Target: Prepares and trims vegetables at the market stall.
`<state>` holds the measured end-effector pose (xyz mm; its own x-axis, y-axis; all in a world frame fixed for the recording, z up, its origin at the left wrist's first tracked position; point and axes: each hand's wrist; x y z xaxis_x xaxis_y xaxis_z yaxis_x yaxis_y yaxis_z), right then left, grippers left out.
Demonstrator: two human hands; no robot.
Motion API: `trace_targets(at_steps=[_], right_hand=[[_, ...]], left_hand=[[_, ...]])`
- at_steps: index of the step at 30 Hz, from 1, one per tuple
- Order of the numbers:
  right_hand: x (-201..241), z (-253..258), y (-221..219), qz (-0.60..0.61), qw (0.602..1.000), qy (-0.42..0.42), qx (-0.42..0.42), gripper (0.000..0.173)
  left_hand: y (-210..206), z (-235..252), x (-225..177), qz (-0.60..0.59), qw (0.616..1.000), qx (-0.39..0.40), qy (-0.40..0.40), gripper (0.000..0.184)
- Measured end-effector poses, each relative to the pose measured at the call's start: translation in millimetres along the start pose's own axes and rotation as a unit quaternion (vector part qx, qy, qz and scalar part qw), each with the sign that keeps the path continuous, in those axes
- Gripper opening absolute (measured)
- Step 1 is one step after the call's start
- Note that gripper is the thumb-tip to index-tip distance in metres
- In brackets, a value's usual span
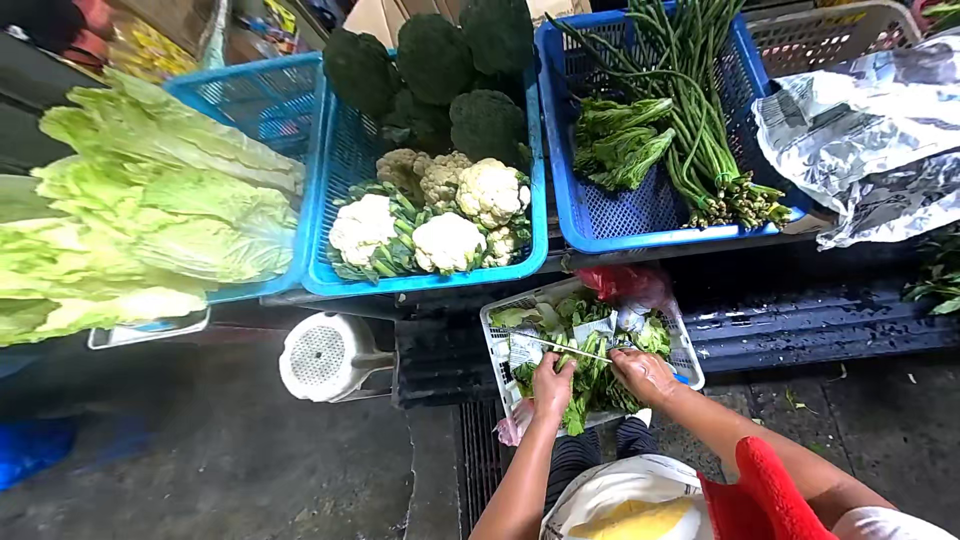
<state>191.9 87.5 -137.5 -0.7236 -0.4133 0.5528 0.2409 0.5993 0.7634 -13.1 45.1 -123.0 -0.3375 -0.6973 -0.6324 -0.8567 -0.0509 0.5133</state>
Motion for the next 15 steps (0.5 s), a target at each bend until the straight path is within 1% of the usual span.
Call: trace_targets(at_steps=[3,5,7,9,11,13,14,15], right_hand=[[-23,-7,-3,-0.011,0.998,-0.04,0.039,0.04],[-28,-9,-1,-0.008,0.997,-0.065,0.035,0.04],[-29,-7,1,0.004,0.995,-0.093,0.026,0.039],[-32,1,2,0.012,0.992,-0.124,0.016,0.039],[-41,8,0,0.022,0.985,-0.173,0.008,0.039],[-52,14,-2,0.022,0.975,-0.22,-0.008,0.048],[-54,16,-2,0.018,0.974,-0.223,-0.022,0.057],[-53,17,0,0.025,0.977,-0.205,-0.044,0.063]], left_hand=[[9,3,8,-0.036,0.999,-0.016,-0.019,0.027],[13,5,11,-0.076,0.997,-0.011,-0.029,0.028],[13,6,9,-0.138,0.99,0.007,-0.019,0.027],[13,4,3,-0.197,0.98,0.028,-0.012,0.025],[14,2,-1,-0.255,0.965,0.049,-0.023,0.023],[15,1,-2,-0.313,0.946,0.074,-0.032,0.024],[16,0,-3,-0.329,0.94,0.082,-0.033,0.025],[16,-1,-4,-0.33,0.939,0.084,-0.034,0.025]])
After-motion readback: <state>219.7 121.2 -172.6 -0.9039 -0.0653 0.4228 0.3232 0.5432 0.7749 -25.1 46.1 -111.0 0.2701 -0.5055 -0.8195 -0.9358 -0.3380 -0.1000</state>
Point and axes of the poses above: each hand's wrist, its own z-axis towards the middle knuckle, its own y-axis out of the back of the hand, x = y × z, and after that the axes turned 7 degrees about y, right-handed
